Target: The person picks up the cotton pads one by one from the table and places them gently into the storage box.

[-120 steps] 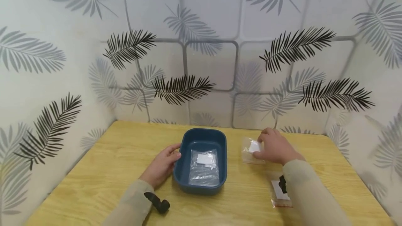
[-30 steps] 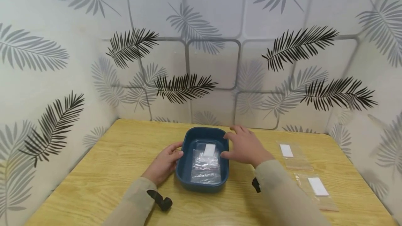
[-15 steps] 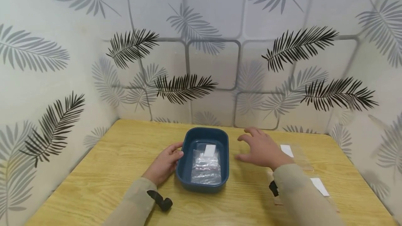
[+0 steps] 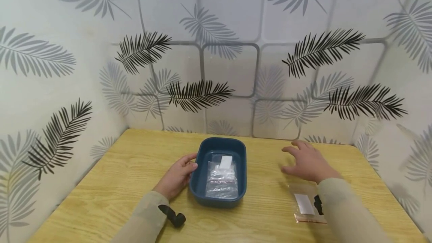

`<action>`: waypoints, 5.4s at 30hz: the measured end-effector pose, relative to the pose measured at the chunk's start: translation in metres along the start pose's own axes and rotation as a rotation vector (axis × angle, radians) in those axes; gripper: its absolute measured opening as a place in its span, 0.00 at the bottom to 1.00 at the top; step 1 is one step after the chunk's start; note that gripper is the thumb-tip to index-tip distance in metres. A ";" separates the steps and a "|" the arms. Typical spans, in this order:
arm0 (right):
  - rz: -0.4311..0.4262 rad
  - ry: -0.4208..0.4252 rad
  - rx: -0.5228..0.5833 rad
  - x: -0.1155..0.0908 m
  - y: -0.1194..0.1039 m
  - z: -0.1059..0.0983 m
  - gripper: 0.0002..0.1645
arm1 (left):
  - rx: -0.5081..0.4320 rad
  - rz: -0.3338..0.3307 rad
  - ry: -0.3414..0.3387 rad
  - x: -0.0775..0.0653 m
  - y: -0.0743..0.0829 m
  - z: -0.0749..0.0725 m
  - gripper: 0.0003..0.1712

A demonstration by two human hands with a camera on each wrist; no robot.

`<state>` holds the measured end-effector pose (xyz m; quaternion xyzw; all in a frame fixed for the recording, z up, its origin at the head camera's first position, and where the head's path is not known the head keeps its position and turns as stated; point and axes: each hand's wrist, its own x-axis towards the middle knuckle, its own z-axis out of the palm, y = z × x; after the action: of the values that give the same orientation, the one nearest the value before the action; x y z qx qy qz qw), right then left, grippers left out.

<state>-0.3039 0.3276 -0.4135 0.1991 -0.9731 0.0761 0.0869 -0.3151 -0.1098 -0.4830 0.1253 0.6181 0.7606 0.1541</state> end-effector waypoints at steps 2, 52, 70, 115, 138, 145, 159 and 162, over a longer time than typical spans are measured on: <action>0.008 -0.007 -0.003 -0.003 0.010 0.002 0.40 | 0.001 -0.002 -0.001 0.001 -0.001 -0.001 0.31; 0.298 -0.232 0.083 -0.014 0.078 0.028 0.52 | -0.005 -0.013 0.010 0.001 -0.002 -0.002 0.30; 0.185 -0.129 0.068 0.005 0.068 0.027 0.49 | -0.008 -0.018 0.013 0.000 -0.005 -0.001 0.31; -0.158 -0.024 0.120 0.077 -0.134 -0.018 0.35 | 0.008 -0.015 0.006 0.001 0.000 -0.003 0.30; -0.096 -0.088 0.027 0.096 -0.165 -0.001 0.38 | 0.011 -0.018 0.015 0.000 0.000 -0.002 0.29; -0.088 -0.096 0.017 0.098 -0.163 0.004 0.38 | 0.004 -0.027 0.014 -0.001 -0.002 -0.003 0.29; -0.083 -0.077 0.026 0.097 -0.161 0.005 0.43 | 0.021 -0.012 0.011 -0.001 -0.003 -0.001 0.30; -0.092 -0.068 0.047 0.094 -0.157 0.003 0.42 | 0.023 -0.009 0.010 0.001 -0.003 -0.002 0.30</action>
<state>-0.3263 0.1489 -0.3803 0.2481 -0.9633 0.0883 0.0526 -0.3163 -0.1109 -0.4868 0.1205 0.6283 0.7532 0.1531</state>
